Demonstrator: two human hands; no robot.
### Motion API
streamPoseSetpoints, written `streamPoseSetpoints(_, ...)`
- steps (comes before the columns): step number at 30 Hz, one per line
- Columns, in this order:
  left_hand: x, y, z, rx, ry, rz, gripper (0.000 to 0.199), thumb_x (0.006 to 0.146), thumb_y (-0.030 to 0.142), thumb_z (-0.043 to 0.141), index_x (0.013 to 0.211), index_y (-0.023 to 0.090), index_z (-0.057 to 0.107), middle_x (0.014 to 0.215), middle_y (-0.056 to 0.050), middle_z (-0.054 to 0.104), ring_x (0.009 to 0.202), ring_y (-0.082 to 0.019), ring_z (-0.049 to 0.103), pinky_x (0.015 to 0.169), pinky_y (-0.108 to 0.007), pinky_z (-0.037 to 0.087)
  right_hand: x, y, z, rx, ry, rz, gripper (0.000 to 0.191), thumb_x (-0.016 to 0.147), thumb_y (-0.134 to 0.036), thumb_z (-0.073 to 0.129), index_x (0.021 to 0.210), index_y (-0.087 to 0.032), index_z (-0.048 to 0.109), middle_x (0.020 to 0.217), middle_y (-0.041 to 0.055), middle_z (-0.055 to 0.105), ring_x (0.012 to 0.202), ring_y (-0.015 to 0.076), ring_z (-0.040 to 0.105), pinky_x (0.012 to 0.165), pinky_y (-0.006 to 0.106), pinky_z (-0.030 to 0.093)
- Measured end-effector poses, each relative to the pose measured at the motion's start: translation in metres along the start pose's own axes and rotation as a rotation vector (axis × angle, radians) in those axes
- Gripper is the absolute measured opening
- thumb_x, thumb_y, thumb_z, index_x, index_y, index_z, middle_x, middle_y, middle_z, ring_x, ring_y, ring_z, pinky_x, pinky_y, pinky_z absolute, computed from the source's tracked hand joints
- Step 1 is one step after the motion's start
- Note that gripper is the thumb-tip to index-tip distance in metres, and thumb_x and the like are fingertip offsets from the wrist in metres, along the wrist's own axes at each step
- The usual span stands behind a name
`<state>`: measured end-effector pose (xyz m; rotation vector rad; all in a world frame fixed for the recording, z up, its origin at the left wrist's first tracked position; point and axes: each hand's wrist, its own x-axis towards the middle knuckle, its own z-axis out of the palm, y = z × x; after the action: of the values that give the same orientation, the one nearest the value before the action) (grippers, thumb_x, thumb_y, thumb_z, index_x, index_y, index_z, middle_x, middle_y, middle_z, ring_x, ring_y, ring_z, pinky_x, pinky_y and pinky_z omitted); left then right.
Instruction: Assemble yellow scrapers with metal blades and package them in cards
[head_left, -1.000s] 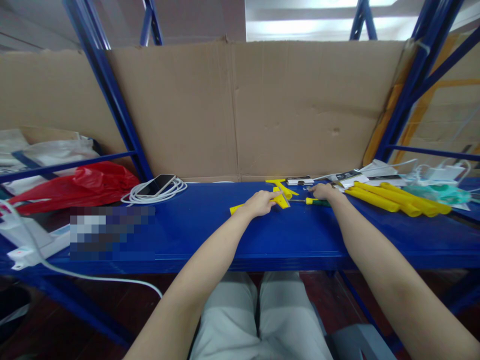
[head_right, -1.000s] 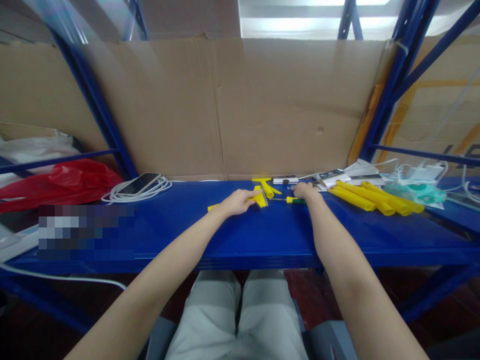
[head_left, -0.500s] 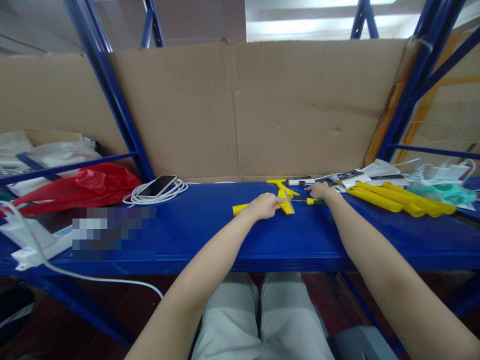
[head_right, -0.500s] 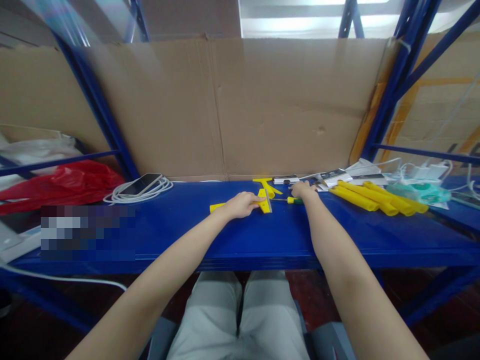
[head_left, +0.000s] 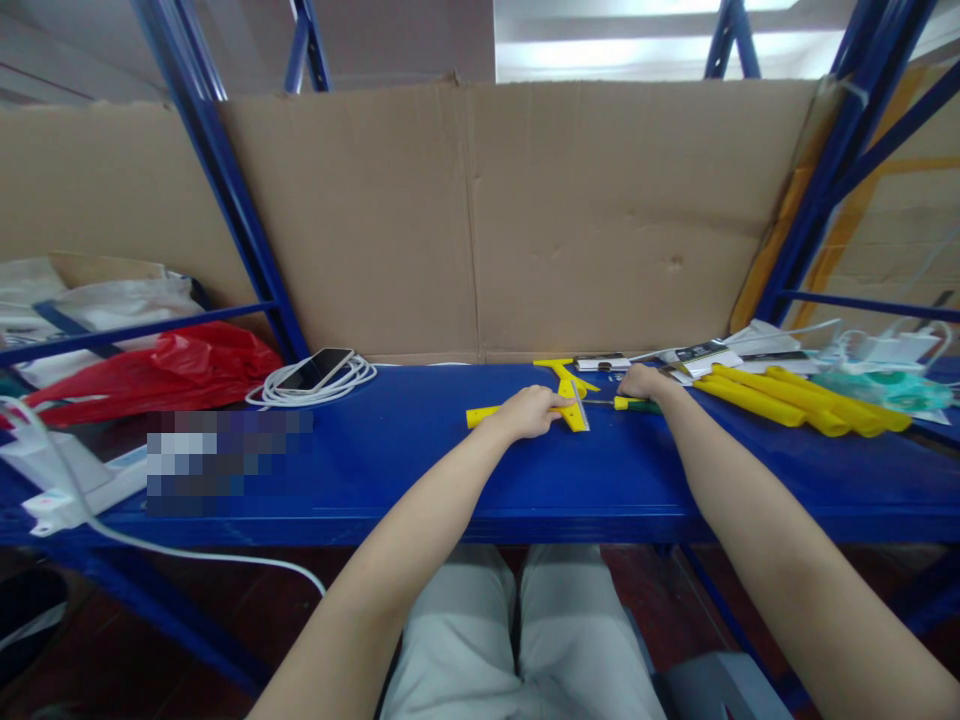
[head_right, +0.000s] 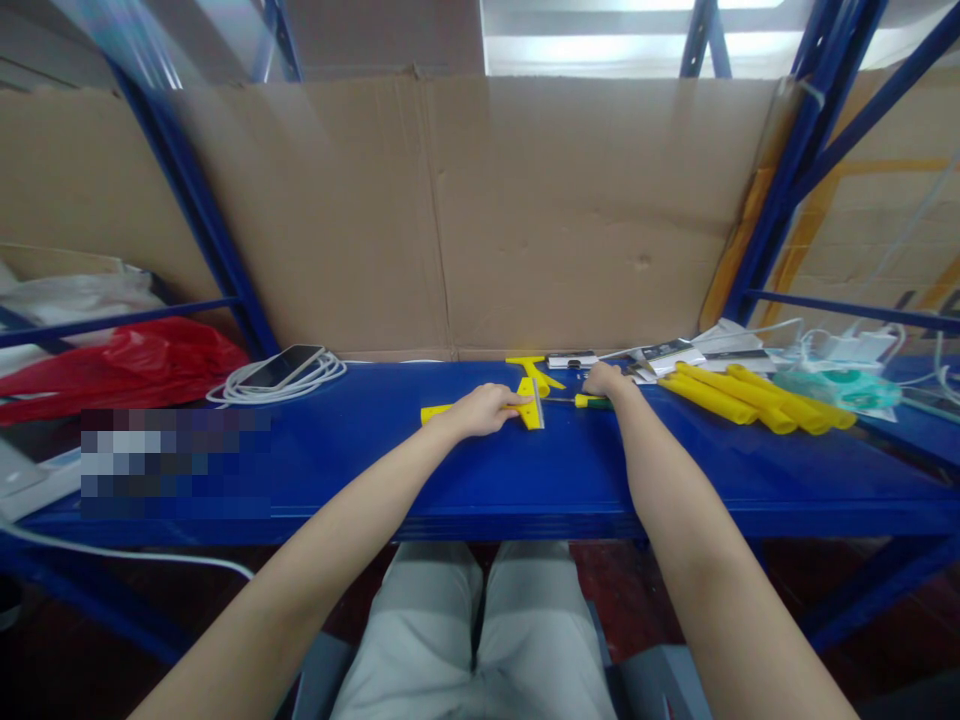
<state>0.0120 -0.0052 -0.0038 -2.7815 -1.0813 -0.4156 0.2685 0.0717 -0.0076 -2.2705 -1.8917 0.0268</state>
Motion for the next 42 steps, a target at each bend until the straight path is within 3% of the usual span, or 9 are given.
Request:
streamPoseSetpoints(4,-0.001,0.000,0.000,-0.007,0.006,0.006,0.035,0.085,0.022,0.054,0.119,0.024,0.062,0.111,-0.008,0.067,0.100,-0.021,0.062,0.087,-0.029,0.044,-0.008,-0.010,-0.005,0.160,0.068,-0.035,0.021,0.066,-0.022,0.064,0.083,-0.011,0.070,0.087,0.0154,0.068,0.090,0.0267,0.062,0.078,0.034,0.048)
streamPoseSetpoints(11,0.000,0.002,-0.002,-0.035,0.003,0.016,0.035,0.084,0.020,0.055,0.118,0.022,0.063,0.107,-0.008,0.068,0.098,-0.020,0.063,0.087,-0.028,0.044,-0.044,-0.050,-0.019,0.580,0.059,-0.354,0.011,0.071,-0.018,0.057,0.070,-0.014,0.067,0.074,0.0046,0.068,0.073,0.0161,0.061,0.070,0.025,0.047)
streamPoseSetpoints(15,0.000,0.000,0.000,-0.045,0.033,0.032,0.034,0.084,0.018,0.054,0.117,0.024,0.063,0.107,-0.006,0.068,0.098,-0.018,0.063,0.088,-0.027,0.044,-0.054,-0.065,-0.018,0.554,0.055,-0.489,0.009,0.069,-0.013,0.057,0.064,-0.015,0.065,0.075,0.0041,0.069,0.074,0.0155,0.061,0.073,0.025,0.046)
streamPoseSetpoints(20,0.000,-0.001,0.001,-0.035,0.027,0.036,0.035,0.085,0.018,0.054,0.118,0.024,0.062,0.106,-0.007,0.069,0.097,-0.019,0.063,0.085,-0.027,0.045,-0.058,-0.071,-0.016,0.443,0.065,-0.557,0.010,0.069,-0.011,0.058,0.064,-0.015,0.065,0.080,0.0063,0.070,0.076,0.0162,0.062,0.073,0.026,0.047)
streamPoseSetpoints(34,0.000,0.001,-0.001,-0.014,0.023,0.032,0.036,0.085,0.018,0.053,0.119,0.025,0.062,0.105,-0.006,0.068,0.097,-0.019,0.063,0.087,-0.028,0.045,-0.073,-0.080,-0.022,0.360,0.063,-0.459,0.013,0.071,-0.008,0.056,0.070,-0.014,0.068,0.083,0.0076,0.071,0.078,0.0169,0.064,0.072,0.023,0.047)
streamPoseSetpoints(42,-0.001,0.004,-0.004,0.032,0.040,-0.028,0.036,0.086,0.018,0.050,0.120,0.023,0.061,0.105,-0.009,0.068,0.097,-0.021,0.063,0.086,-0.029,0.046,-0.080,-0.092,-0.021,0.406,0.115,-0.318,0.019,0.071,-0.008,0.053,0.076,-0.014,0.071,0.085,0.0075,0.072,0.084,0.0183,0.064,0.077,0.024,0.046)
